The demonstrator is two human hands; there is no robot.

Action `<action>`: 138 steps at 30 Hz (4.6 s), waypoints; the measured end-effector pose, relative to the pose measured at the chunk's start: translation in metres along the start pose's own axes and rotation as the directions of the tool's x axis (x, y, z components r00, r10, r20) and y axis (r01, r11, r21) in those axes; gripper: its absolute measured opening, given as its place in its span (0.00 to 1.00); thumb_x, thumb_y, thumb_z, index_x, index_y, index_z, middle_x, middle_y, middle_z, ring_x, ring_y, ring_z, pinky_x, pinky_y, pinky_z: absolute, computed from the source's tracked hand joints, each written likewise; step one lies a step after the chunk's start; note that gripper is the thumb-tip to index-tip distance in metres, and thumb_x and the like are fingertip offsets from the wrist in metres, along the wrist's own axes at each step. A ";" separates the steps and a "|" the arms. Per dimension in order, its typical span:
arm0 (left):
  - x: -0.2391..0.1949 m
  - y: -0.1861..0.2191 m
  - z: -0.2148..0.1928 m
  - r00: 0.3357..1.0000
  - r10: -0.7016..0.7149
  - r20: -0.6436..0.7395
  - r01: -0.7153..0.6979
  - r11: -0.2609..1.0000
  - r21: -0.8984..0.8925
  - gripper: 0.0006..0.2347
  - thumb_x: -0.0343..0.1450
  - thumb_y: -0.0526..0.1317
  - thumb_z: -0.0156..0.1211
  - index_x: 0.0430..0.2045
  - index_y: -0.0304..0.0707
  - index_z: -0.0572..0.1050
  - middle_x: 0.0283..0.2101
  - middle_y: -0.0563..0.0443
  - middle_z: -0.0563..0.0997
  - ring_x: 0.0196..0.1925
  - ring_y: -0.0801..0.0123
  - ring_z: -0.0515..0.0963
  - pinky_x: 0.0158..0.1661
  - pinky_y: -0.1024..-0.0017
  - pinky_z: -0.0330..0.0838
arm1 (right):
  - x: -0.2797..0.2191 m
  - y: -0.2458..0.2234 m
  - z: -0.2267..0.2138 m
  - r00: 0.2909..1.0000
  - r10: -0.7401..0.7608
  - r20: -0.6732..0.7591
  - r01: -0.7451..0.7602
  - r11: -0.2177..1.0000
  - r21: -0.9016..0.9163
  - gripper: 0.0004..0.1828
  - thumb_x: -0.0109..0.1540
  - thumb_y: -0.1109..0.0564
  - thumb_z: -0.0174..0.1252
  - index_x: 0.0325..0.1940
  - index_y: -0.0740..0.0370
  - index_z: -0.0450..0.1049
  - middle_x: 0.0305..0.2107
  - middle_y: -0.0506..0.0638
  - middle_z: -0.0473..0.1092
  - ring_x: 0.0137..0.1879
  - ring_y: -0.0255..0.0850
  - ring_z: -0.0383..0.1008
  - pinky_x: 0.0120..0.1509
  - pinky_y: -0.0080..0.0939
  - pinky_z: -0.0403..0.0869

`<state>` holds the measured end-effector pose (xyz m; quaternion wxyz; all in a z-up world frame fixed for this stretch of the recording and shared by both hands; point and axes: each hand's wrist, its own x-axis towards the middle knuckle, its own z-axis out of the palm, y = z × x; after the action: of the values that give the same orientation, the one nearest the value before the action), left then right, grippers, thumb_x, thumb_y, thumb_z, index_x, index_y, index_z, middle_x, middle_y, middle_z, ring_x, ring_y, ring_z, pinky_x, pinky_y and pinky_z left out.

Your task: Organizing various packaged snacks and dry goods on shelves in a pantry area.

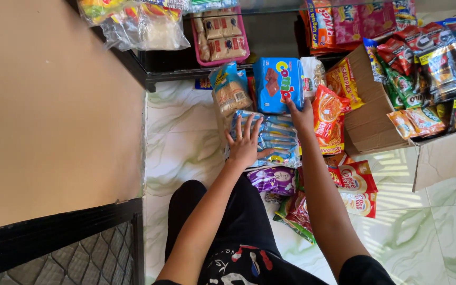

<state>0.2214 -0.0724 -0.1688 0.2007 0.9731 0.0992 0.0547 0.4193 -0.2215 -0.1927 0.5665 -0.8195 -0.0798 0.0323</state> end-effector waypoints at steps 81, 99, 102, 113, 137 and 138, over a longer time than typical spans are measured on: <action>-0.010 -0.008 -0.020 0.972 0.017 -0.235 -0.048 0.991 -0.127 0.45 0.58 0.71 0.65 0.69 0.57 0.56 0.73 0.55 0.59 0.74 0.48 0.54 0.62 0.36 0.48 | -0.101 0.024 -0.051 0.934 0.275 0.229 -0.349 0.847 0.401 0.16 0.70 0.49 0.59 0.47 0.67 0.78 0.24 0.41 0.65 0.27 0.28 0.59 0.30 0.30 0.57; -0.033 -0.061 -0.159 0.954 0.267 -0.136 -0.254 0.476 -0.842 0.45 0.60 0.49 0.80 0.71 0.35 0.57 0.67 0.45 0.71 0.70 0.60 0.68 0.68 0.62 0.61 | -0.084 -0.278 -0.048 0.688 -0.211 0.694 0.005 0.958 0.286 0.17 0.70 0.53 0.60 0.58 0.67 0.76 0.41 0.43 0.75 0.49 0.30 0.71 0.54 0.31 0.68; -0.050 -0.082 -0.136 0.988 0.031 -0.153 -0.154 0.370 -0.916 0.38 0.65 0.50 0.75 0.67 0.33 0.62 0.59 0.45 0.77 0.61 0.63 0.76 0.61 0.65 0.72 | -0.098 -0.279 -0.036 0.851 -0.164 0.500 -0.017 0.941 0.338 0.23 0.69 0.49 0.57 0.65 0.63 0.72 0.46 0.46 0.76 0.52 0.32 0.74 0.55 0.33 0.71; -0.069 -0.106 -0.132 0.938 -0.311 -0.151 -0.082 0.225 -0.971 0.32 0.67 0.48 0.73 0.62 0.33 0.64 0.55 0.43 0.79 0.56 0.64 0.79 0.55 0.66 0.74 | -0.165 -0.179 0.072 0.833 -0.117 0.540 -0.161 0.884 0.439 0.37 0.62 0.49 0.65 0.71 0.65 0.60 0.55 0.54 0.72 0.56 0.39 0.74 0.59 0.41 0.75; 0.187 -0.043 -0.112 0.987 0.159 0.035 0.093 -0.376 -0.922 0.41 0.70 0.59 0.62 0.74 0.46 0.46 0.70 0.40 0.61 0.68 0.52 0.66 0.63 0.53 0.67 | -0.028 -0.252 -0.031 0.793 -0.401 0.459 0.288 0.910 0.298 0.54 0.62 0.56 0.65 0.85 0.63 0.42 0.71 0.65 0.56 0.68 0.52 0.61 0.63 0.47 0.59; 0.201 -0.062 -0.096 0.944 0.303 0.130 0.283 -0.541 -0.792 0.37 0.76 0.61 0.58 0.74 0.33 0.57 0.69 0.34 0.66 0.67 0.47 0.68 0.65 0.50 0.66 | -0.016 -0.244 -0.036 0.801 -0.123 0.586 -0.093 0.942 0.324 0.51 0.63 0.56 0.64 0.88 0.57 0.50 0.68 0.64 0.64 0.58 0.52 0.70 0.50 0.46 0.62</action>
<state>0.3923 0.0626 -0.0928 0.9602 0.2709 -0.0481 -0.0485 0.3859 -0.1735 0.0473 0.6439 -0.6574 -0.2541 0.2976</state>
